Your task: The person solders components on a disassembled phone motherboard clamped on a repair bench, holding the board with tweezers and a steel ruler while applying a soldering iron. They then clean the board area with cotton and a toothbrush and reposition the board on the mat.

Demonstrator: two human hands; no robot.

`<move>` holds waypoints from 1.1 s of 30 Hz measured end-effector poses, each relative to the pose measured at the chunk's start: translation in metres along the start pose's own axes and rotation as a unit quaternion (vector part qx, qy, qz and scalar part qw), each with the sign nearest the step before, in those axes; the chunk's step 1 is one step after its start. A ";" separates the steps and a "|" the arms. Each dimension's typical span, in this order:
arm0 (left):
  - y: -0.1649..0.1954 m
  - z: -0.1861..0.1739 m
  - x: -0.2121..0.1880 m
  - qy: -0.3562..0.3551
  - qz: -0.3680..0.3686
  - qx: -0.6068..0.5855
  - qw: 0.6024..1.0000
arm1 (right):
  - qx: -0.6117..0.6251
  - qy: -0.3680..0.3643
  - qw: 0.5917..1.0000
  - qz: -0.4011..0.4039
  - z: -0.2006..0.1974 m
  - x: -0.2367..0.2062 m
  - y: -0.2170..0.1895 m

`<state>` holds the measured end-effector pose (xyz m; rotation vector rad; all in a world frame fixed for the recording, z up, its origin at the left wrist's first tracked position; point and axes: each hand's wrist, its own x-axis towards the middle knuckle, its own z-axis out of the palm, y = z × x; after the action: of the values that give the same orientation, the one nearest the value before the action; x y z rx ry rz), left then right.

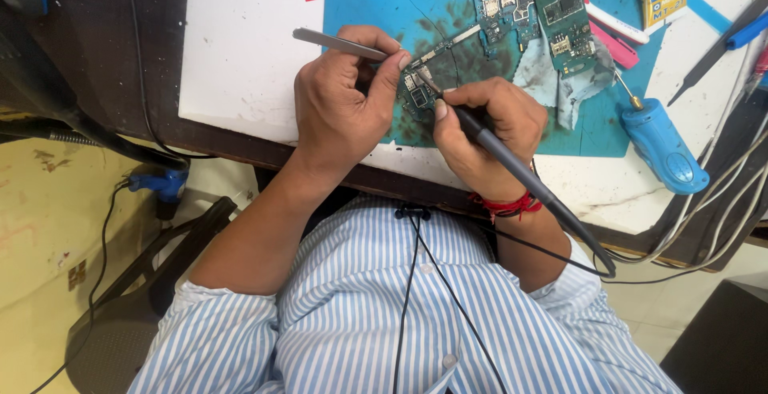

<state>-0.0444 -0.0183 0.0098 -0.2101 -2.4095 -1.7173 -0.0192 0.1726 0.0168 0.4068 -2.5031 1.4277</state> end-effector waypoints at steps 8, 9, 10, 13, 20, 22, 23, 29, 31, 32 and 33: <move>0.001 0.001 0.001 0.000 0.014 0.004 1.000 | -0.010 -0.009 1.000 0.009 0.001 0.001 -0.002; 0.002 0.001 0.001 0.000 0.010 0.004 1.000 | -0.011 -0.009 1.000 0.012 0.001 0.002 -0.002; 0.002 0.001 0.001 0.000 0.006 0.004 1.000 | -0.012 -0.008 1.000 0.014 0.001 0.002 -0.002; 0.002 0.001 0.002 -0.001 0.006 0.006 1.000 | -0.013 -0.006 1.000 0.012 0.002 0.002 -0.001; 0.003 0.000 0.002 0.001 0.006 0.006 1.000 | -0.013 -0.006 1.000 0.012 0.002 0.002 -0.002; 0.003 0.000 0.001 0.002 0.011 0.008 1.000 | -0.009 -0.005 1.000 0.015 0.002 0.001 -0.002; 0.002 0.000 0.002 0.001 0.010 0.007 1.000 | -0.008 -0.004 1.000 0.015 0.003 0.002 -0.002; 0.001 0.000 0.002 -0.002 0.009 0.000 1.000 | -0.007 -0.004 1.000 0.018 0.002 0.003 -0.001; 0.001 -0.001 0.001 0.002 0.010 0.004 1.000 | -0.011 -0.006 1.000 0.014 0.002 0.003 -0.001; 0.001 -0.001 0.001 0.001 0.012 0.002 1.000 | -0.012 -0.007 1.000 0.012 0.002 0.003 -0.001; 0.002 -0.001 0.001 -0.001 0.015 0.001 1.000 | -0.008 -0.006 1.000 0.014 0.002 0.002 -0.001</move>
<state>-0.0448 -0.0188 0.0119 -0.2455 -2.3978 -1.7024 -0.0211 0.1696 0.0174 0.3792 -2.5375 1.4182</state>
